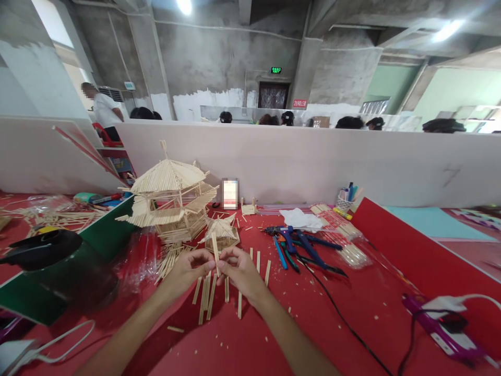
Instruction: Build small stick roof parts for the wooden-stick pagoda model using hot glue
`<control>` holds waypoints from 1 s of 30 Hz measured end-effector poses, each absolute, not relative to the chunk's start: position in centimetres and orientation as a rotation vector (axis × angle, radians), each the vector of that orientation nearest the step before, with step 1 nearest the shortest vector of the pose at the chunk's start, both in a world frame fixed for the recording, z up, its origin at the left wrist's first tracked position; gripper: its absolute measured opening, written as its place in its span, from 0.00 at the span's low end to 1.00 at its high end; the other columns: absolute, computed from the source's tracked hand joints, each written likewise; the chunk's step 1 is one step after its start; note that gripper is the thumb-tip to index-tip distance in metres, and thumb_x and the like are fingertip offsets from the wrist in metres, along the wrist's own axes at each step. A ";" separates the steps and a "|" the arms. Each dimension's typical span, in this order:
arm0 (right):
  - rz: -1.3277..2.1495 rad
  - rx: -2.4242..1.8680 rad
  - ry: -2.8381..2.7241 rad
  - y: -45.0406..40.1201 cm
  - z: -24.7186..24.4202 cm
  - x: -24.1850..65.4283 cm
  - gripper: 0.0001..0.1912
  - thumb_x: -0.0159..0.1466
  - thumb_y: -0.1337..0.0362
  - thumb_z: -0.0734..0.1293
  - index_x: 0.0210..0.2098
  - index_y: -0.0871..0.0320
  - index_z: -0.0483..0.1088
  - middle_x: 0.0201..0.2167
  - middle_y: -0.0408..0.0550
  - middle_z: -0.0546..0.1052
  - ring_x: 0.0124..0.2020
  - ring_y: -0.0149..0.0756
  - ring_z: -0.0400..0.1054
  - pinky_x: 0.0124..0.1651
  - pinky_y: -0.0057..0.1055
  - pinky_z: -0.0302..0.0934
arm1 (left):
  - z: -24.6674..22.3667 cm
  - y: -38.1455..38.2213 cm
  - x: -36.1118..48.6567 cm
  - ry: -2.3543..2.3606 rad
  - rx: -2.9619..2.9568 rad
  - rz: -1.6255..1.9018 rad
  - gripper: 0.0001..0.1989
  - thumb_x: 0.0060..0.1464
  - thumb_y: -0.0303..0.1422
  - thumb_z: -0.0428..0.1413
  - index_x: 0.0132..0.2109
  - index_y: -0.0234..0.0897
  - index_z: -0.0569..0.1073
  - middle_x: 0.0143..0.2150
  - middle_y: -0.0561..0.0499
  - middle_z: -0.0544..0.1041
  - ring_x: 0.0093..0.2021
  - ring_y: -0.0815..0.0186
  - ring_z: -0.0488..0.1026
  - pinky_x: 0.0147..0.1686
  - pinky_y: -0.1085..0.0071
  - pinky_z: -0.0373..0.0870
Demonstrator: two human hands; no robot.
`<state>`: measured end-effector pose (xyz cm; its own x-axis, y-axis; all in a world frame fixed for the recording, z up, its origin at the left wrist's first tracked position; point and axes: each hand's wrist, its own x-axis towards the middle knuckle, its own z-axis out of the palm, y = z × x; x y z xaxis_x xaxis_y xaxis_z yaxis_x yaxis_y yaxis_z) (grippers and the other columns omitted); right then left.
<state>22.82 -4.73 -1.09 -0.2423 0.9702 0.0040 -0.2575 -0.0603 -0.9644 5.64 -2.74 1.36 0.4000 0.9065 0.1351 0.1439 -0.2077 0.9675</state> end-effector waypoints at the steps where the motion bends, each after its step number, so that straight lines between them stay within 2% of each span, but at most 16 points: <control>1: 1.520 -0.903 -1.166 -4.7 -1.1 22.8 0.24 0.51 0.46 0.75 0.35 0.56 0.65 0.27 0.39 0.72 0.21 0.28 0.69 0.22 0.23 0.57 | 1.3 -2.7 5.6 0.930 1.619 0.943 0.14 0.49 0.42 0.62 0.28 0.35 0.75 0.24 0.53 0.73 0.27 0.68 0.67 0.30 0.73 0.64; 7: 1.504 -0.890 -1.189 -4.8 -1.0 22.8 0.22 0.52 0.49 0.75 0.36 0.57 0.66 0.29 0.40 0.74 0.22 0.29 0.71 0.28 0.28 0.64 | 0.9 -2.2 5.2 0.959 1.540 1.028 0.14 0.53 0.43 0.60 0.31 0.35 0.73 0.27 0.53 0.72 0.28 0.68 0.67 0.32 0.73 0.64; 12: 1.464 -0.883 -1.210 -4.7 -1.1 22.8 0.21 0.53 0.50 0.75 0.36 0.57 0.67 0.30 0.40 0.74 0.22 0.29 0.71 0.32 0.29 0.65 | 0.8 -2.2 5.2 0.963 1.514 0.939 0.13 0.49 0.41 0.64 0.34 0.35 0.77 0.30 0.49 0.77 0.32 0.64 0.72 0.36 0.71 0.68; 16: 1.425 -0.893 -1.234 -4.5 -1.5 22.9 0.21 0.54 0.50 0.75 0.36 0.57 0.67 0.29 0.39 0.74 0.21 0.29 0.71 0.31 0.29 0.65 | 0.7 -2.2 5.3 0.958 1.501 0.925 0.13 0.46 0.40 0.65 0.34 0.35 0.79 0.31 0.49 0.78 0.33 0.63 0.73 0.37 0.70 0.68; 22: 1.357 -0.929 -1.329 -4.4 -1.8 22.8 0.19 0.56 0.51 0.74 0.35 0.57 0.67 0.28 0.40 0.74 0.22 0.31 0.73 0.30 0.28 0.64 | 0.7 -2.1 5.2 0.997 1.654 0.952 0.12 0.49 0.41 0.62 0.29 0.36 0.78 0.27 0.50 0.76 0.30 0.64 0.70 0.34 0.71 0.66; 30: 1.302 -1.008 -1.389 -4.9 -1.3 22.7 0.16 0.57 0.53 0.72 0.37 0.57 0.68 0.29 0.39 0.72 0.22 0.31 0.73 0.26 0.26 0.61 | 1.1 -2.2 5.2 1.013 1.783 0.949 0.11 0.51 0.39 0.60 0.27 0.36 0.78 0.24 0.52 0.74 0.29 0.65 0.68 0.33 0.72 0.63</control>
